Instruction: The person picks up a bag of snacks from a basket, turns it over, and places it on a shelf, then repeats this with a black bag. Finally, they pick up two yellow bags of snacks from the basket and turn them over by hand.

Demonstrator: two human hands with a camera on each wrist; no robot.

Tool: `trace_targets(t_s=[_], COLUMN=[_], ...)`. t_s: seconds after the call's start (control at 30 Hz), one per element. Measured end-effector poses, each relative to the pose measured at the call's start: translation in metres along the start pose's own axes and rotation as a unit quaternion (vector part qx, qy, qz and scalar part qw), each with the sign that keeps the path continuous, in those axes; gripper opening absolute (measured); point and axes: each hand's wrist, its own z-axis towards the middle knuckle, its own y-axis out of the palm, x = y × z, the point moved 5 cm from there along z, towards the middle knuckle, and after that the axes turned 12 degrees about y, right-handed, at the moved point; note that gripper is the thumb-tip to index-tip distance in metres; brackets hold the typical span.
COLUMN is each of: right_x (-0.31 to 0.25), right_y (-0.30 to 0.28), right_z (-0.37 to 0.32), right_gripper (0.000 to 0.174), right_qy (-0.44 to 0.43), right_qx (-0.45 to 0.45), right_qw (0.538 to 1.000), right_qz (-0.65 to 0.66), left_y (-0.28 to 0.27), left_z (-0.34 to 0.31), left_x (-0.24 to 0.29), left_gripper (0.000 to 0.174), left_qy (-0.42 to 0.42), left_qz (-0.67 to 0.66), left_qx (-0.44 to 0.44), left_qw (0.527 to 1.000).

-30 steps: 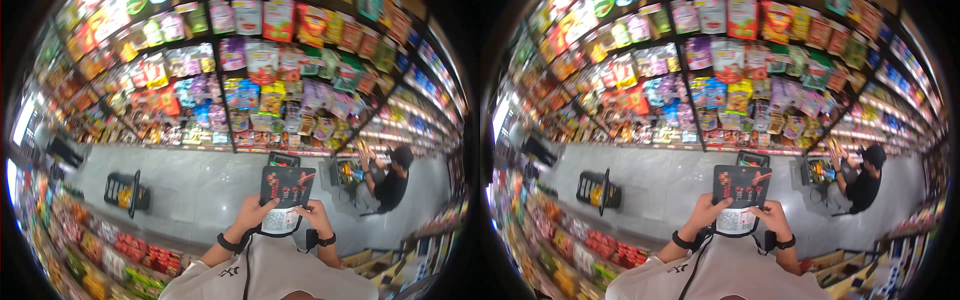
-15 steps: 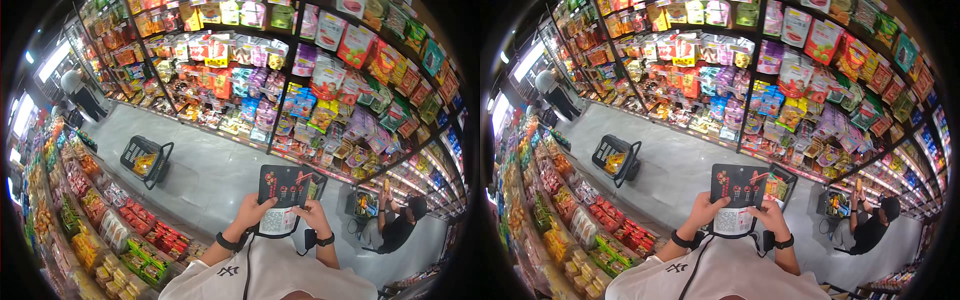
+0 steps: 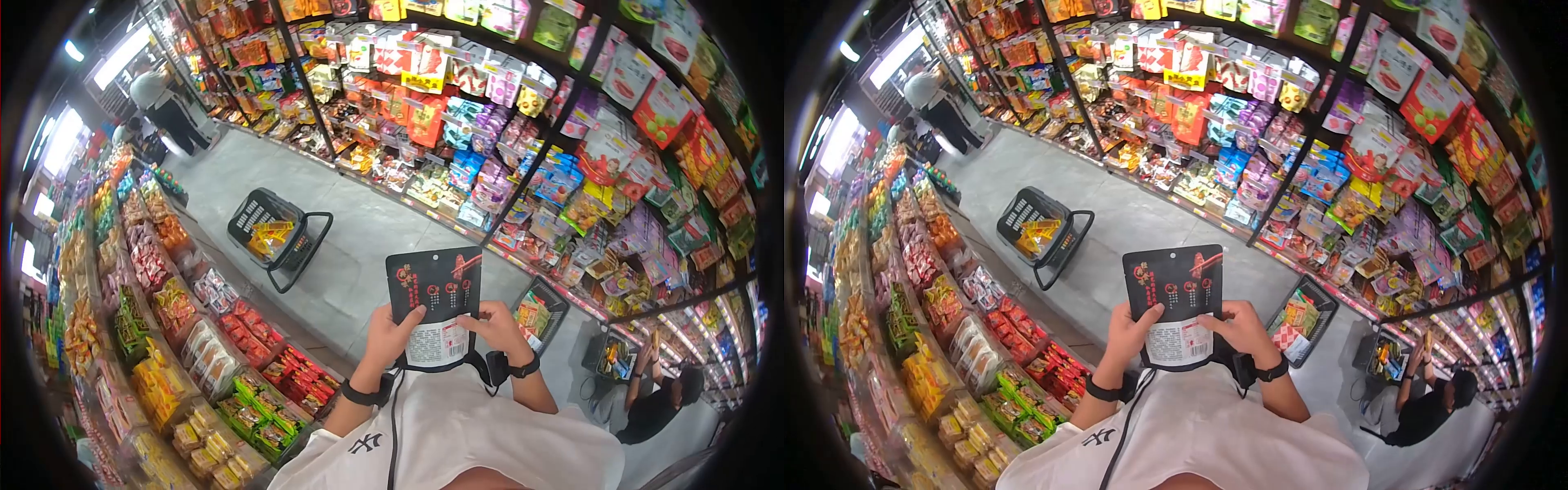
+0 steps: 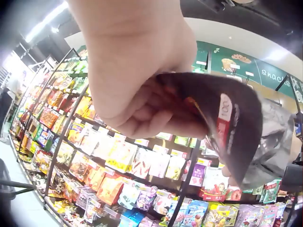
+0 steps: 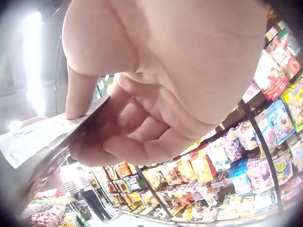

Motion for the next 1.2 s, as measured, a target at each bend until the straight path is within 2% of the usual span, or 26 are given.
trace_targets(t_s=[0.2, 0.27, 0.3, 0.4, 0.43, 0.57, 0.73, 0.87, 0.93, 0.97, 1.03, 1.1, 1.13, 1.17, 1.2], right_x=[-0.015, -0.033, -0.041, -0.071, -0.081, -0.104, -0.12, -0.131, -0.147, -0.154, -0.17, -0.181, -0.182, -0.183, -0.188], right_y=[-0.011, -0.018, -0.022, -0.034, -0.038, -0.057, -0.058, -0.04, -0.031, -0.025, -0.012, -0.001, 0.002, 0.011, 0.02], right_z=[0.081, 0.112, 0.131, 0.179, 0.195, 0.258, 0.321, 0.368, 0.391, 0.401, 0.42, 0.439, 0.445, 0.453, 0.464], right_gripper=[0.016, 0.014, 0.014, 0.015, 0.015, 0.016, 0.017, 0.016, 0.016, 0.015, 0.015, 0.015, 0.015, 0.015, 0.015], right_qy=[-0.01, -0.031, -0.046, -0.08, -0.093, -0.119, -0.11, -0.081, -0.072, -0.065, -0.09, -0.109, -0.09, -0.075, -0.069], right_qx=[-0.026, -0.026, -0.024, -0.02, -0.023, -0.019, -0.013, -0.025, -0.023, -0.017, 0.019, 0.049, 0.073, 0.092, 0.11], right_qw=[0.999, 0.999, 0.998, 0.992, 0.991, 0.991, 0.993, 0.996, 0.994, 0.992, 0.993, 0.99, 0.991, 0.991, 0.99], right_qz=[0.038, -0.022, -0.047, -0.094, -0.093, -0.063, -0.042, -0.015, -0.076, -0.106, -0.077, -0.078, -0.072, -0.064, -0.054], left_y=[-0.021, -0.04, -0.055, -0.09, -0.106, -0.176, -0.215, -0.25, -0.276, -0.286, -0.294, -0.291, -0.285, -0.286, -0.299], left_z=[0.048, 0.074, 0.088, 0.123, 0.135, 0.166, 0.198, 0.216, 0.229, 0.234, 0.254, 0.273, 0.273, 0.285, 0.299], left_x=[-0.005, -0.016, -0.043, -0.089, -0.108, -0.209, -0.269, -0.347, -0.378, -0.392, -0.412, -0.405, -0.395, -0.382, -0.389], left_gripper=[0.036, 0.04, 0.051, 0.059, 0.063, 0.065, 0.067, 0.07, 0.075, 0.078, 0.084, 0.076, 0.072, 0.06, 0.058], left_qy=[-0.012, -0.034, -0.064, -0.147, -0.187, -0.297, -0.423, -0.48, -0.506, -0.509, -0.51, -0.531, -0.544, -0.555, -0.472], left_qz=[0.039, 0.062, 0.077, -0.001, 0.015, 0.115, 0.136, 0.117, 0.086, 0.083, 0.076, 0.08, 0.078, 0.039, 0.068], left_qx=[0.009, -0.019, -0.065, -0.026, -0.036, 0.023, 0.022, -0.077, -0.104, -0.144, -0.23, -0.2, -0.182, -0.167, -0.229], left_qw=[0.999, 0.997, 0.993, 0.989, 0.982, 0.948, 0.896, 0.866, 0.852, 0.845, 0.825, 0.82, 0.815, 0.814, 0.849])
